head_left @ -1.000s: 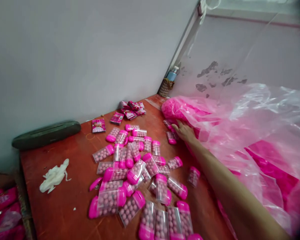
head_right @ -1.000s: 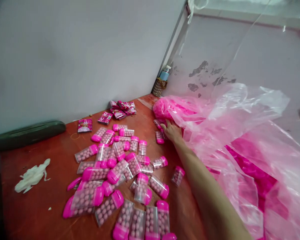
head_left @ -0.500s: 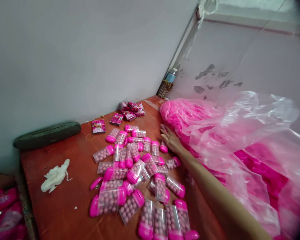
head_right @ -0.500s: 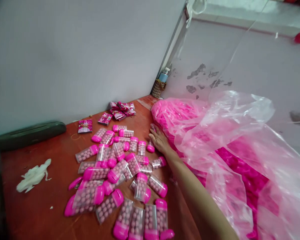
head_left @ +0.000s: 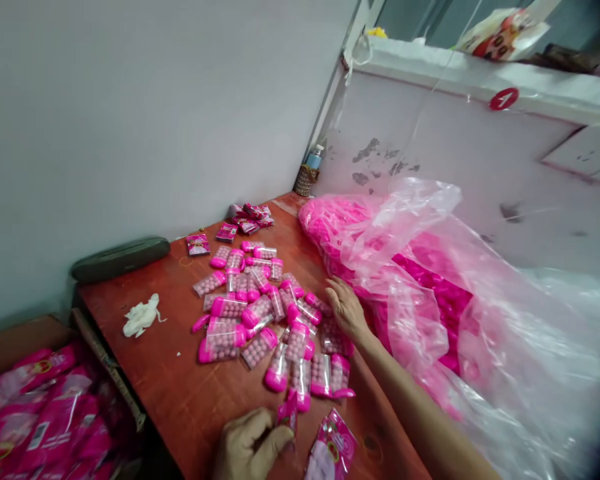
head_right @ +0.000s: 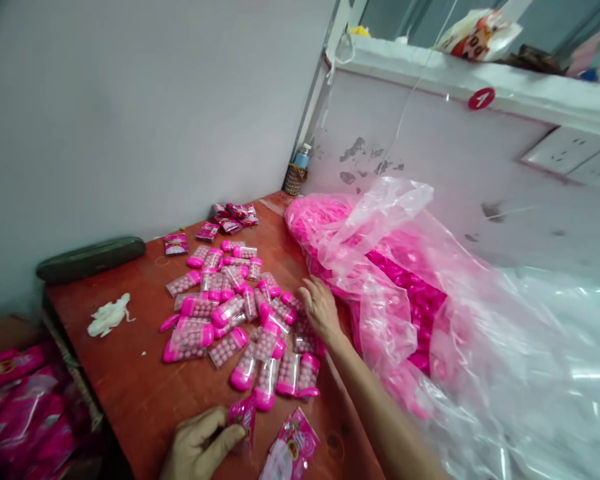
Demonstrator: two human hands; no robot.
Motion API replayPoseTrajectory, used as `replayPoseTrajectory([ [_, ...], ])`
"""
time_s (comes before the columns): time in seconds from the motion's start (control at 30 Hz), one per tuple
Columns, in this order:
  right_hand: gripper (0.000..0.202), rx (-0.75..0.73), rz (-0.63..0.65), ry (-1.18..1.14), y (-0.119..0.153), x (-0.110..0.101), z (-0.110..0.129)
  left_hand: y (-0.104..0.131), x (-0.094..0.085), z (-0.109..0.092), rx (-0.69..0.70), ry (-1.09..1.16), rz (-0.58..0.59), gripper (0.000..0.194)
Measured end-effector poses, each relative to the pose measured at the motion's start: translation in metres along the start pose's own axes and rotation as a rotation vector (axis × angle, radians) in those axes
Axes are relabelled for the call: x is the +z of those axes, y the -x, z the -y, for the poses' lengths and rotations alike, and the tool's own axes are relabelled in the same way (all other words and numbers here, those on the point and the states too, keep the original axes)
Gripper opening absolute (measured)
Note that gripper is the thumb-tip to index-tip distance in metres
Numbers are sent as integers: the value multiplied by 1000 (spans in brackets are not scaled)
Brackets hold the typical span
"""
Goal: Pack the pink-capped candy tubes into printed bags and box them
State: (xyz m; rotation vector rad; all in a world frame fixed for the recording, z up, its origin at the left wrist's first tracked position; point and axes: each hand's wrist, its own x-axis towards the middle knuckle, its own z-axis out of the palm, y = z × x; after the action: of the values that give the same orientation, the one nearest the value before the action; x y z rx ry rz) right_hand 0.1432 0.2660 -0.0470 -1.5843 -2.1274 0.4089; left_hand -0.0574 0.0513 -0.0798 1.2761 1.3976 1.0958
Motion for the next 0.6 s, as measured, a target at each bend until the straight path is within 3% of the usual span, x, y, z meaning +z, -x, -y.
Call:
replayPoseTrajectory([
  [0.07, 50, 70, -52, 17, 11, 3, -9, 0, 0, -3, 2, 2, -6, 35],
  [0.13, 48, 56, -5, -21, 20, 5, -7, 1, 0, -6, -25, 40, -34, 35],
  [0.3, 48, -27, 49, -152, 52, -13, 24, 3, -2, -10, -48, 247, -58, 30],
  [0.47, 47, 83, -93, -316, 137, -51, 50, 15, -2, -21, -123, 612, -33, 26],
  [0.6, 35, 165, 13, -566, 214, -59, 93, 47, 5, -46, -214, 831, 75, 28],
])
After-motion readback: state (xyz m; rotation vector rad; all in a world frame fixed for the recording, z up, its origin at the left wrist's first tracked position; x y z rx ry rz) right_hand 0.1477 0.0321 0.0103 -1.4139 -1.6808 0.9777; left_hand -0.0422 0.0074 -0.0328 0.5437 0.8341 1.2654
